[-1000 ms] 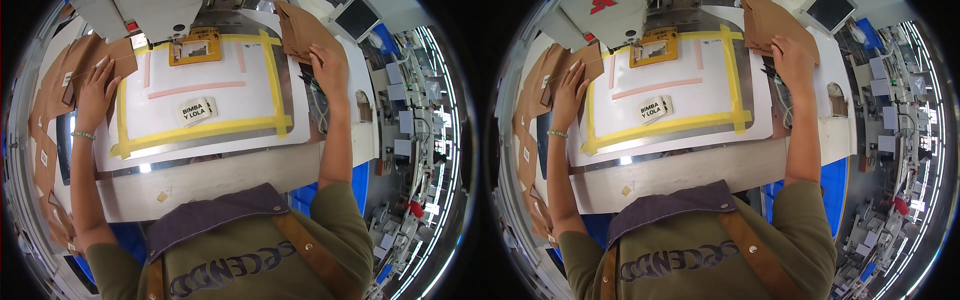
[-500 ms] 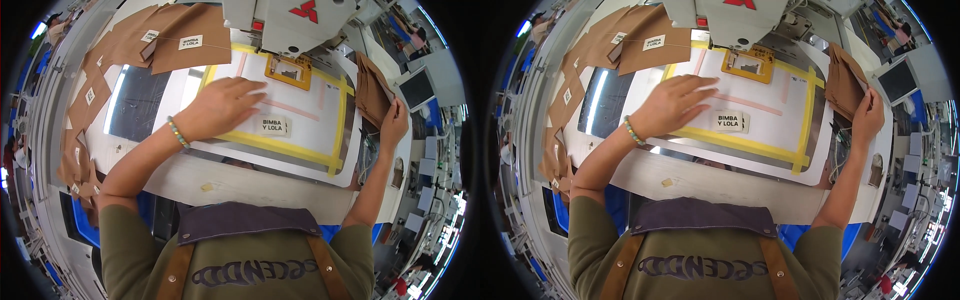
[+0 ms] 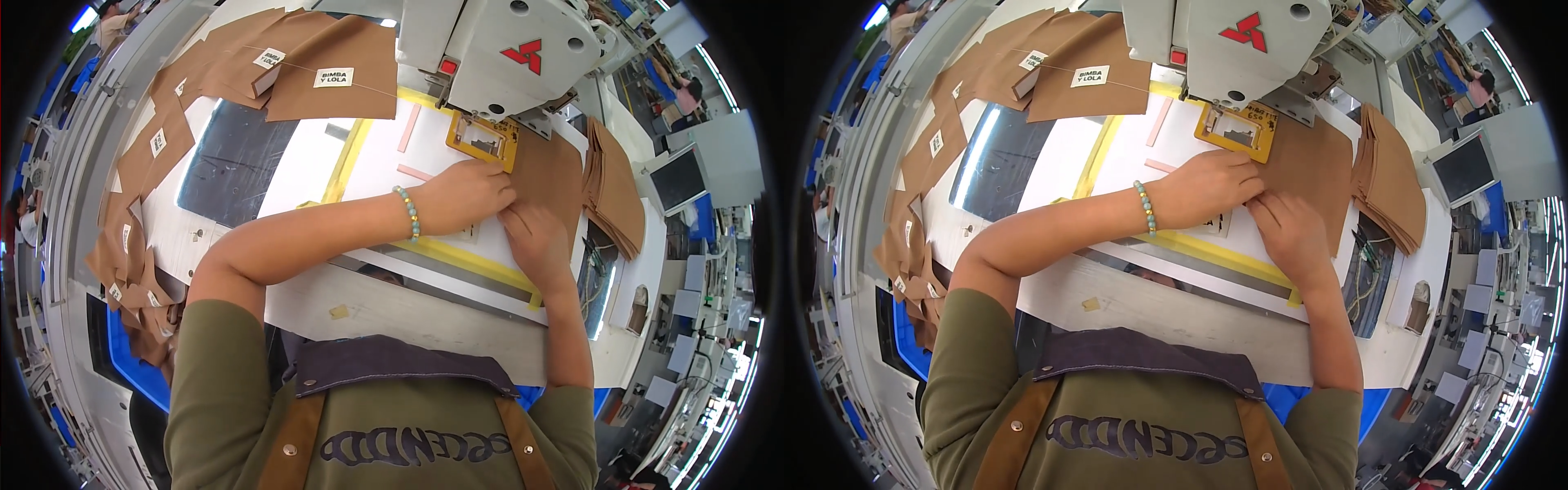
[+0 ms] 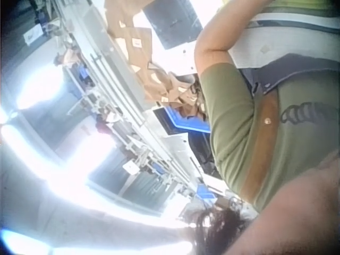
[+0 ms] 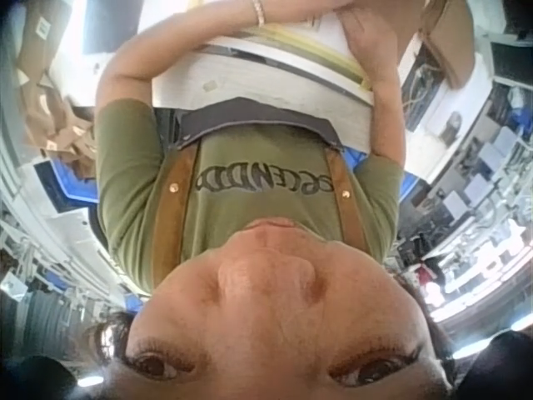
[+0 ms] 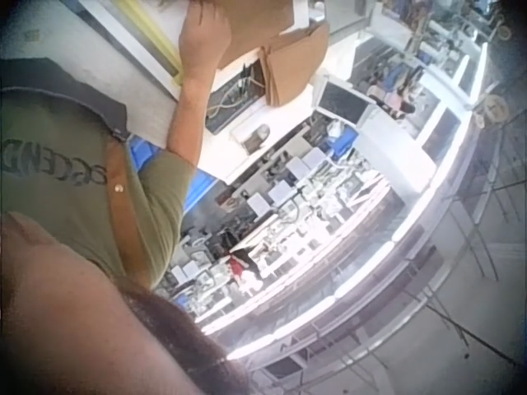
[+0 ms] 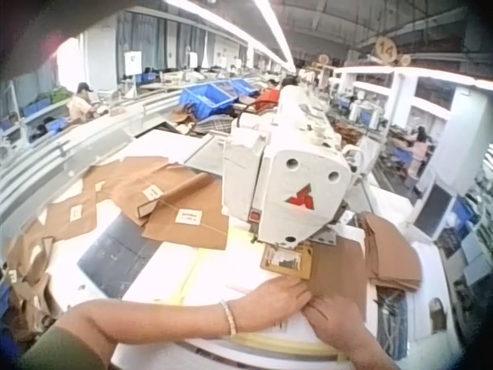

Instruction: Sewing branded leather labels onto brown leather pieces using an industrial sewing machine.

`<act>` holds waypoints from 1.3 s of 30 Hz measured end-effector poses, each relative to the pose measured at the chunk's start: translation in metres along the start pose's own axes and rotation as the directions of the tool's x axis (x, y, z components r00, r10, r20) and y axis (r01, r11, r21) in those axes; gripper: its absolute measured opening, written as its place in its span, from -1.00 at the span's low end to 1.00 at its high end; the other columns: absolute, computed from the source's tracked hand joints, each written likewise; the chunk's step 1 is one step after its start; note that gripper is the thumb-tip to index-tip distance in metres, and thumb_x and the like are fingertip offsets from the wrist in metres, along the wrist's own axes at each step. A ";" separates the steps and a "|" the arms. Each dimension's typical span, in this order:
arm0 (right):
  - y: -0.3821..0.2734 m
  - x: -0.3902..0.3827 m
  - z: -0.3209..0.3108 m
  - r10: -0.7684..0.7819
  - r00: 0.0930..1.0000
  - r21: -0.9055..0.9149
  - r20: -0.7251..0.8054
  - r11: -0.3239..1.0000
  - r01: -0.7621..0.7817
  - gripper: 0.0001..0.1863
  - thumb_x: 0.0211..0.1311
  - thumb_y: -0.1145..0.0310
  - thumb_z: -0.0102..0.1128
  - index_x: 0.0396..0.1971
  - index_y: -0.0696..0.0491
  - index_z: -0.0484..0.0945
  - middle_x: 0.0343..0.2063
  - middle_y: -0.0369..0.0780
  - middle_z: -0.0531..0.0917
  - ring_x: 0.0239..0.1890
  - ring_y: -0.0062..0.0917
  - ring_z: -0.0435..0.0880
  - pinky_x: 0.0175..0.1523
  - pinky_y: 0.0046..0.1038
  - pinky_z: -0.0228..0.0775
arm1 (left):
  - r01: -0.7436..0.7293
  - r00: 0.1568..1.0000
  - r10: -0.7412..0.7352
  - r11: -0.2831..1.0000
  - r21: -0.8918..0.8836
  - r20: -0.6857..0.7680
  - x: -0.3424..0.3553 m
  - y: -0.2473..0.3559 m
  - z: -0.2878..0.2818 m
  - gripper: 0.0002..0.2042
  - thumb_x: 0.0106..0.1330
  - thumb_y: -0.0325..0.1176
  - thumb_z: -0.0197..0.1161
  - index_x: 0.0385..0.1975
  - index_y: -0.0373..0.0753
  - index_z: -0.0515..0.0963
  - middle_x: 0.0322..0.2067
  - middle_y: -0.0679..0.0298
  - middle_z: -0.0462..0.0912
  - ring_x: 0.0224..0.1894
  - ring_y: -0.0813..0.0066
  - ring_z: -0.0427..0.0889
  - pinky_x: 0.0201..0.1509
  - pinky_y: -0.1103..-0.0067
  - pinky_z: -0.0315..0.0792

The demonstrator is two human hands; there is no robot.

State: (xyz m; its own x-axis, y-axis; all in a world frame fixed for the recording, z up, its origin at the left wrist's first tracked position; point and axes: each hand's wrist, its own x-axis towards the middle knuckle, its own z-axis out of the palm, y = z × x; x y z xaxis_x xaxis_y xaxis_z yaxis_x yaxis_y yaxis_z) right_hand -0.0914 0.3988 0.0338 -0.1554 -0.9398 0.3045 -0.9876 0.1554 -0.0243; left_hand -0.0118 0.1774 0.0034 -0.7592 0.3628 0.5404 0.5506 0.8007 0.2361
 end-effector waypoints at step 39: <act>0.011 -0.040 0.002 0.299 0.953 0.198 0.048 0.932 -0.302 -0.33 0.63 -0.03 0.15 0.53 0.05 0.43 0.45 -0.13 0.57 0.65 -0.13 0.26 0.70 0.15 -0.09 | 0.354 0.903 -0.387 0.916 0.188 0.187 -0.094 -0.017 -0.075 -0.46 0.49 -0.35 0.34 0.48 -0.17 0.50 0.54 0.33 0.48 0.63 0.09 0.30 0.68 0.20 0.24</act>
State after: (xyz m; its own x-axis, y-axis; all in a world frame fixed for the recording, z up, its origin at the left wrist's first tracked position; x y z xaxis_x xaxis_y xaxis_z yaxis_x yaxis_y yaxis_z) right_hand -0.0960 0.4370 0.0195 -0.4443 -0.8639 0.2372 -0.8787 0.3685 -0.3035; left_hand 0.0763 0.0937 0.0088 -0.9634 0.1066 0.2460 0.1705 0.9517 0.2553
